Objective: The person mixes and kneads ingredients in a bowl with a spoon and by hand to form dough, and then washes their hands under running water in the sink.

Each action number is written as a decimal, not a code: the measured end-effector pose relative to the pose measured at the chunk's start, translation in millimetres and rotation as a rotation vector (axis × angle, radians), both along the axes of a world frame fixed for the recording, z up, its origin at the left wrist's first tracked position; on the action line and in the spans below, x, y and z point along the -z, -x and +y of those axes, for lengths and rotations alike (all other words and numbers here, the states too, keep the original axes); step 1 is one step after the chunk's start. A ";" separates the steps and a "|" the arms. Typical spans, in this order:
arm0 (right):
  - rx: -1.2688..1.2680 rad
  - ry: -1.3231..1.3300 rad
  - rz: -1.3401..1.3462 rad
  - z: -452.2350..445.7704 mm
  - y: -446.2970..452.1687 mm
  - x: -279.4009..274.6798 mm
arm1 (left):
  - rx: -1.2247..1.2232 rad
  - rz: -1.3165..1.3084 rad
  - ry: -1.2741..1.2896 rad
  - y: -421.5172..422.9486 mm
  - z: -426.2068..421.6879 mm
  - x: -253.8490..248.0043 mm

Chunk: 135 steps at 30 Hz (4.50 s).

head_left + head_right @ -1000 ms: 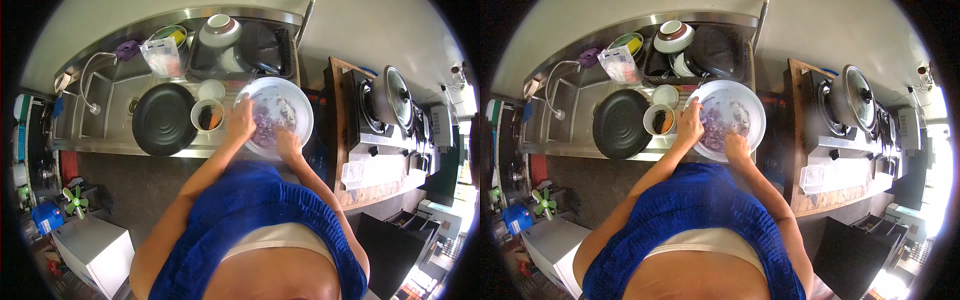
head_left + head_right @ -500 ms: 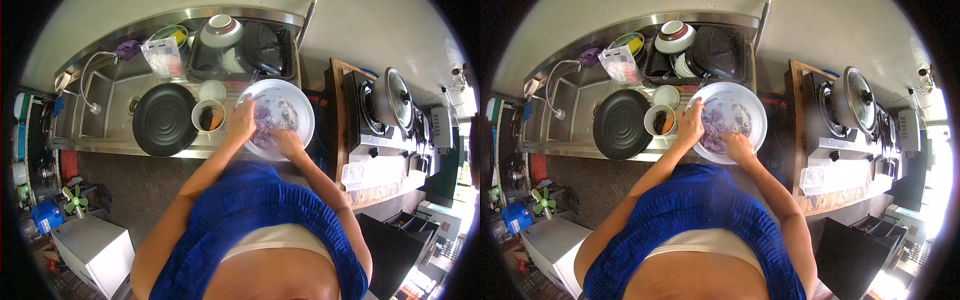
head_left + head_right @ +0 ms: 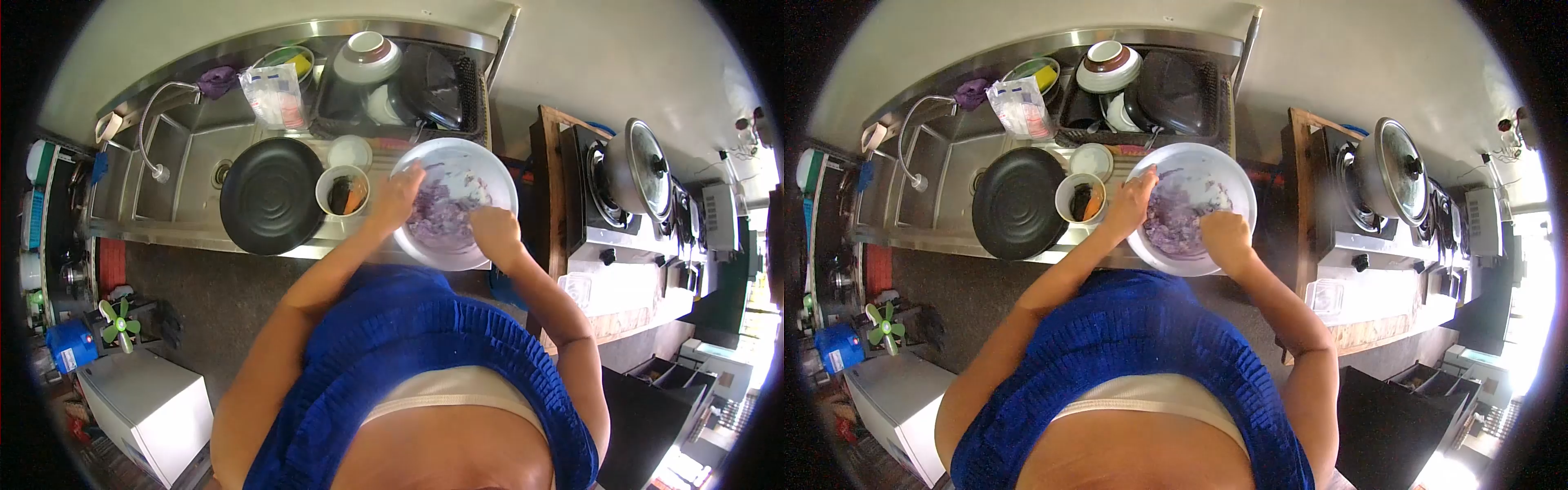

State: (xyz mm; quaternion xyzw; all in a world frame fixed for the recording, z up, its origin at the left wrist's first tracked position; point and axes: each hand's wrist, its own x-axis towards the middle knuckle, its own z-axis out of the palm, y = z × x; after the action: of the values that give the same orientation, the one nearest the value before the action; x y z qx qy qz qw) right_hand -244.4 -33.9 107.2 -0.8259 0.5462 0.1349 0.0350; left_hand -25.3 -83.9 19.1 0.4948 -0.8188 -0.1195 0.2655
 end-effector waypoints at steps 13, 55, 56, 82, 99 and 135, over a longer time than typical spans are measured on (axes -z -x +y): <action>0.108 0.072 -0.418 10.3 -18.8 47.0 | 0.302 0.121 0.088 -4.8 -51.5 -30.8; 0.066 0.018 -0.326 -16.3 -3.9 13.9 | 0.078 0.122 0.160 0.6 -20.9 -5.7; 0.070 0.022 -0.326 -16.0 -3.2 13.3 | 0.083 0.122 0.163 0.9 -24.8 -2.1; -0.065 -0.377 -0.395 17.8 0.2 77.7 | 0.320 0.125 0.141 7.1 -53.8 -14.7; 0.254 -0.275 -0.624 -17.1 -36.7 75.2 | 0.214 0.488 -0.066 21.7 -53.9 -17.7; -0.191 -0.371 -0.124 -109.0 -4.4 24.0 | 0.224 0.473 -0.378 22.2 -72.4 -32.7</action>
State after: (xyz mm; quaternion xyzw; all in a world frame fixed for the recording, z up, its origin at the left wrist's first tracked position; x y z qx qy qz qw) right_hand -240.0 -142.8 83.1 -0.8600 0.4282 0.1848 0.2072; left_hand -47.5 -156.4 51.8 0.4006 -0.7470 -0.4097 0.3370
